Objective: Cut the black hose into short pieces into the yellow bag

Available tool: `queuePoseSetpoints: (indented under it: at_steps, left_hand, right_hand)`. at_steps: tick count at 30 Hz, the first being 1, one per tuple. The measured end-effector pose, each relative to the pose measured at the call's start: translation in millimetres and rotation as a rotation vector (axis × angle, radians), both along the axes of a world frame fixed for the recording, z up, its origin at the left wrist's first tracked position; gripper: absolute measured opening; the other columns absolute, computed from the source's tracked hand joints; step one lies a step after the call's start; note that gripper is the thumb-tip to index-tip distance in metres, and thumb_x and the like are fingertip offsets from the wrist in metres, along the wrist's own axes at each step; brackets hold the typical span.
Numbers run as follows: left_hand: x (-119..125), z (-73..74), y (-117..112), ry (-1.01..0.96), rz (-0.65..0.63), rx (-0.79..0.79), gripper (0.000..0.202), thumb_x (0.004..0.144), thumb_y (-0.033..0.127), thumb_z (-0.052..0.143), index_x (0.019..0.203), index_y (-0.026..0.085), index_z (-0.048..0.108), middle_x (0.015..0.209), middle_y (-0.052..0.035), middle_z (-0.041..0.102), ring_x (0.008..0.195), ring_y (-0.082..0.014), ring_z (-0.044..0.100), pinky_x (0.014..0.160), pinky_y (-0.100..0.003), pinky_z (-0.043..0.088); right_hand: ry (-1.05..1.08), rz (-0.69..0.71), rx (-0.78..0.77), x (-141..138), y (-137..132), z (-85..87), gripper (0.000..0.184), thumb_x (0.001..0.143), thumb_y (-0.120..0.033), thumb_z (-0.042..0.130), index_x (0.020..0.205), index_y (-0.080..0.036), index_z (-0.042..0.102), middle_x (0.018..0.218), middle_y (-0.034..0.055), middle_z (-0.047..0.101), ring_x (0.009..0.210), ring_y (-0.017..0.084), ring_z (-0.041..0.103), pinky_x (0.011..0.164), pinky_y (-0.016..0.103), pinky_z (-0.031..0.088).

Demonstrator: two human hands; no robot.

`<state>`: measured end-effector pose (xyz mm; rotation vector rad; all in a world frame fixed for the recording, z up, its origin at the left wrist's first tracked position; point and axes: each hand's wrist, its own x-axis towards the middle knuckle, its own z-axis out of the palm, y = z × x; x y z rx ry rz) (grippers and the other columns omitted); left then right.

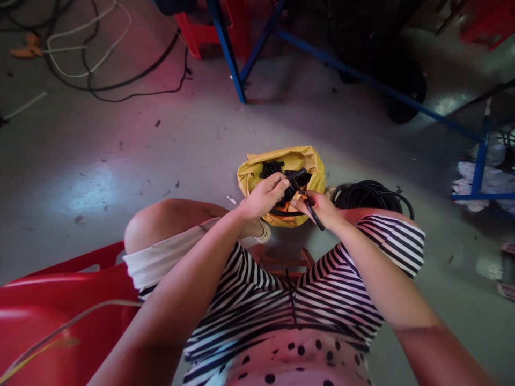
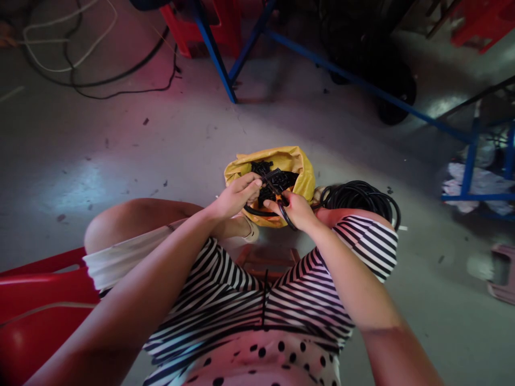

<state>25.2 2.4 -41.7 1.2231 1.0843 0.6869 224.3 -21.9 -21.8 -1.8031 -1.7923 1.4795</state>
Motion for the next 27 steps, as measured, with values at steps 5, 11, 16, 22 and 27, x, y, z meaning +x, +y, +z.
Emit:
queuePoseSetpoints:
  at_steps: [5, 11, 16, 22, 27]
  left_hand:
    - [-0.7, 5.0, -0.4, 0.055, -0.051, 0.052, 0.025, 0.097, 0.04, 0.049, 0.083, 0.019, 0.047, 0.064, 0.0049, 0.04, 0.056, -0.0089, 0.037, 0.053, -0.022, 0.032]
    - [-0.1, 9.6, -2.9, 0.2, -0.189, 0.081, 0.026, 0.097, 0.039, 0.045, 0.081, 0.019, 0.047, 0.067, 0.0034, 0.046, 0.061, -0.0108, 0.043, 0.056, -0.022, 0.036]
    - [-3.0, 7.9, -2.7, 0.154, -0.205, 0.074, 0.025, 0.097, 0.041, 0.045, 0.085, 0.019, 0.05, 0.066, 0.0033, 0.046, 0.059, -0.0106, 0.043, 0.054, -0.022, 0.035]
    - [-7.8, 5.0, 0.6, -0.037, -0.142, -0.057, 0.028, 0.096, 0.044, 0.05, 0.083, 0.021, 0.042, 0.061, 0.0074, 0.034, 0.051, -0.0081, 0.034, 0.048, -0.02, 0.029]
    - [-8.1, 4.8, 0.1, -0.018, -0.14, -0.025, 0.027, 0.096, 0.043, 0.051, 0.082, 0.021, 0.043, 0.06, 0.0069, 0.037, 0.052, -0.0084, 0.034, 0.048, -0.02, 0.03]
  right_hand:
    - [-0.003, 0.015, 0.0, 0.7, -0.9, -0.4, 0.043, 0.084, -0.061, 0.064, 0.078, -0.019, 0.056, 0.069, -0.0015, 0.057, 0.064, 0.014, 0.05, 0.062, 0.025, 0.035]
    - [-0.051, 0.078, -0.058, 3.8, -0.6, -0.8, 0.046, 0.084, -0.065, 0.063, 0.089, -0.019, 0.058, 0.076, 0.0001, 0.061, 0.066, 0.014, 0.053, 0.061, 0.025, 0.035]
    - [-0.162, 0.113, -0.008, 4.8, -0.3, -2.7, 0.049, 0.083, -0.068, 0.061, 0.079, -0.02, 0.055, 0.07, 0.0005, 0.058, 0.063, 0.014, 0.05, 0.059, 0.025, 0.033]
    - [-0.201, 0.086, 0.074, 6.8, -1.2, -6.0, 0.059, 0.079, -0.074, 0.061, 0.059, -0.02, 0.051, 0.052, -0.0015, 0.046, 0.053, 0.012, 0.042, 0.054, 0.026, 0.028]
    - [-0.155, 0.07, 0.061, 7.8, -3.0, -6.8, 0.06, 0.078, -0.075, 0.062, 0.059, -0.019, 0.052, 0.053, -0.0017, 0.046, 0.054, 0.012, 0.041, 0.054, 0.026, 0.027]
